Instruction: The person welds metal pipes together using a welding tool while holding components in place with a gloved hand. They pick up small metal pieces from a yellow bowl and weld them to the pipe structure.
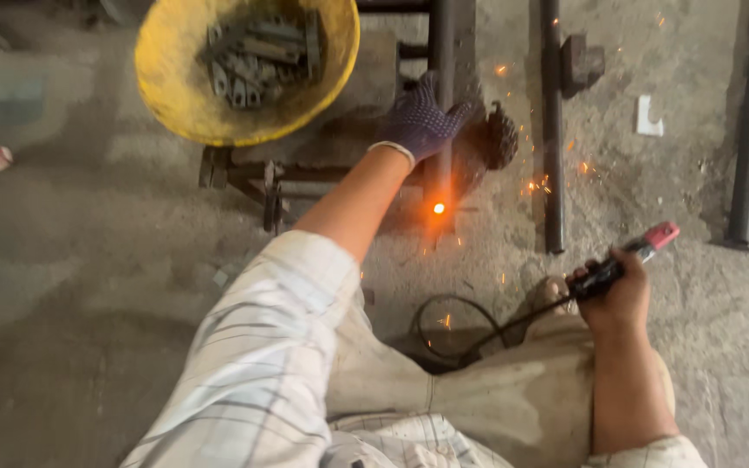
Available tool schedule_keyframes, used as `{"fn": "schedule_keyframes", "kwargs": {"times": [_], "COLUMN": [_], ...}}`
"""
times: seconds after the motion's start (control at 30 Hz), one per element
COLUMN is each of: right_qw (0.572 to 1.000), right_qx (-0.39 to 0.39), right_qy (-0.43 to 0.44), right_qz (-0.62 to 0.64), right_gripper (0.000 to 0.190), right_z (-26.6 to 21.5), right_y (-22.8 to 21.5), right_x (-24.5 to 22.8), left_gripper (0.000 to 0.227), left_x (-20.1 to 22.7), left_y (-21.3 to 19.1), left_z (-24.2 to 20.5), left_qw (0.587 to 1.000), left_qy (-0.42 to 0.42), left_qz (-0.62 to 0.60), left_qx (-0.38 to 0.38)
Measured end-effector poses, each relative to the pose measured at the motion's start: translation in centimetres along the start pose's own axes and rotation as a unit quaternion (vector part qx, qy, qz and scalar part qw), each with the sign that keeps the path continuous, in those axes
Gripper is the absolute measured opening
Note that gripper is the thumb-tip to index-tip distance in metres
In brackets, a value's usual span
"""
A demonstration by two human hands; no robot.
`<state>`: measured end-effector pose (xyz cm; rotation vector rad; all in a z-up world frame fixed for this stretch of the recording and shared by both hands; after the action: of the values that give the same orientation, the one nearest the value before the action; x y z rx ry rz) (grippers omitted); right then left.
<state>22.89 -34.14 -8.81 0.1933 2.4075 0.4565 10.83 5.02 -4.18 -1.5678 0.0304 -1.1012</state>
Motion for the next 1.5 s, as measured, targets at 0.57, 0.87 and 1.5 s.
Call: {"fn": "schedule_keyframes", "kwargs": {"times": [0.57,0.87,1.5], "right_qw": [0.996,0.991,0.975], "right_qx": [0.083,0.129,0.207], "right_qy": [-0.020,-0.027,0.005], "right_qz": [-0.024,0.023,0.078], "right_gripper": [0.026,0.029,0.027], "right_z": [-0.3,-3.1,-4.6], "right_y": [-6.4,-10.1,-19.1], "right_x": [-4.1,-6.4,-8.8], "left_gripper": [0.121,0.125,0.066], "left_x": [-4.6,-2.5,20.2], "left_y": [8.0,4.3,20.4], "left_z": [7.0,4.1,11.4], "left_qw": [0.982,0.993,0.859], "left_qy": [-0.157,-0.068,-0.035], "left_qz": [0.065,0.075,-0.432], "left_qx": [-0.086,-0.063,-0.272]}}
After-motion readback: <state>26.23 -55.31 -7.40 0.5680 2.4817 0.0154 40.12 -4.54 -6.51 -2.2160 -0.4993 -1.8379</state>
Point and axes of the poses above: each hand's wrist, its own z-axis towards the middle knuckle, its own y-axis out of the palm, x = y × z, the point moved 2 cm from there along z, towards the middle knuckle, and after that the axes turned 6 degrees about x, right-handed, at the moved point
